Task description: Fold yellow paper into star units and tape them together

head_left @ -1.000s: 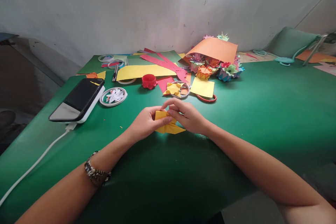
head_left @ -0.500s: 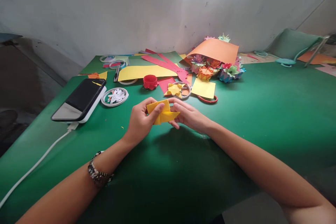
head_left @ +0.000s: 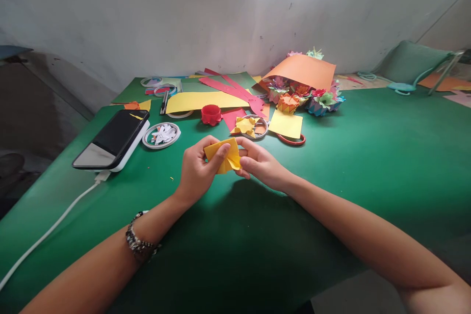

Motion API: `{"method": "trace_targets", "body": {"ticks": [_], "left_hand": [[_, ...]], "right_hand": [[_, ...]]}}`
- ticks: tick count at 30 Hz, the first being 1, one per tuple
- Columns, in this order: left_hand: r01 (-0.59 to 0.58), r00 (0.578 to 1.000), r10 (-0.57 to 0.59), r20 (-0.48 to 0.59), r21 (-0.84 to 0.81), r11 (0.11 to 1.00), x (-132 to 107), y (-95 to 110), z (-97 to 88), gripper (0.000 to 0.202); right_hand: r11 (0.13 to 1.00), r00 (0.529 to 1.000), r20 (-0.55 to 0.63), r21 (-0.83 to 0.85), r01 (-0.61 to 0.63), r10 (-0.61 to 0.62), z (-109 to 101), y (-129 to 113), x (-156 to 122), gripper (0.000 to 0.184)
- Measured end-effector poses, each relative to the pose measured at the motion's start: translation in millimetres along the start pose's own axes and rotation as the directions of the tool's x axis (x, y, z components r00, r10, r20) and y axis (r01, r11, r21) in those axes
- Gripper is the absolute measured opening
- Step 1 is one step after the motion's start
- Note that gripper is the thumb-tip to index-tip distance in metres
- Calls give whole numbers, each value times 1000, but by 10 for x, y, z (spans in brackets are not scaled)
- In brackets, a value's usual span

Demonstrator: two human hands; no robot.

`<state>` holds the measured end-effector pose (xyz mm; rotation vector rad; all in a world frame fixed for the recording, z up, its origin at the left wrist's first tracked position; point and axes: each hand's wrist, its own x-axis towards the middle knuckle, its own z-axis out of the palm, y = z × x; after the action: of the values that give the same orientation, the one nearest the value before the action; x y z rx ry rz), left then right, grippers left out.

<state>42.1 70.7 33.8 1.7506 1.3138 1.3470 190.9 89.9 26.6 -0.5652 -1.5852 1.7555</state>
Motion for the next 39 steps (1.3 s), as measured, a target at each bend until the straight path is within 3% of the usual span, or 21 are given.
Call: {"method": "trace_targets", "body": {"ticks": [6,11,17,20,24,31,39], "left_hand": [[-12,1000,12,9,1,1000,-5,6,16,25],[-2,1000,2,16,-8,1000,-6,18,28,26],[135,990,-139,1,-218,966,25,23,37,29],[182,981,-192,-1,-314,932,47,16,31,31],[226,974,-214,73,-385,895,56,7,25,30],[248,960,-142,240,-502,829,52,3,36,34],[260,965,-209,158,-493,830,68,25,36,42]], "right_hand": [[1000,1000,-17,20,15,-15,43,12,20,42],[996,992,-103,-51,73,-78,97,47,24,38],[995,993,-82,-65,75,-80,55,7,10,48],[996,994,-72,-50,79,-83,29,-29,4,41],[994,988,-125,-57,89,-95,26,-54,5,33],[991,978,-160,-45,126,-132,-5,-84,4,28],[992,987,-101,-35,125,-128,-13,-76,5,23]]}}
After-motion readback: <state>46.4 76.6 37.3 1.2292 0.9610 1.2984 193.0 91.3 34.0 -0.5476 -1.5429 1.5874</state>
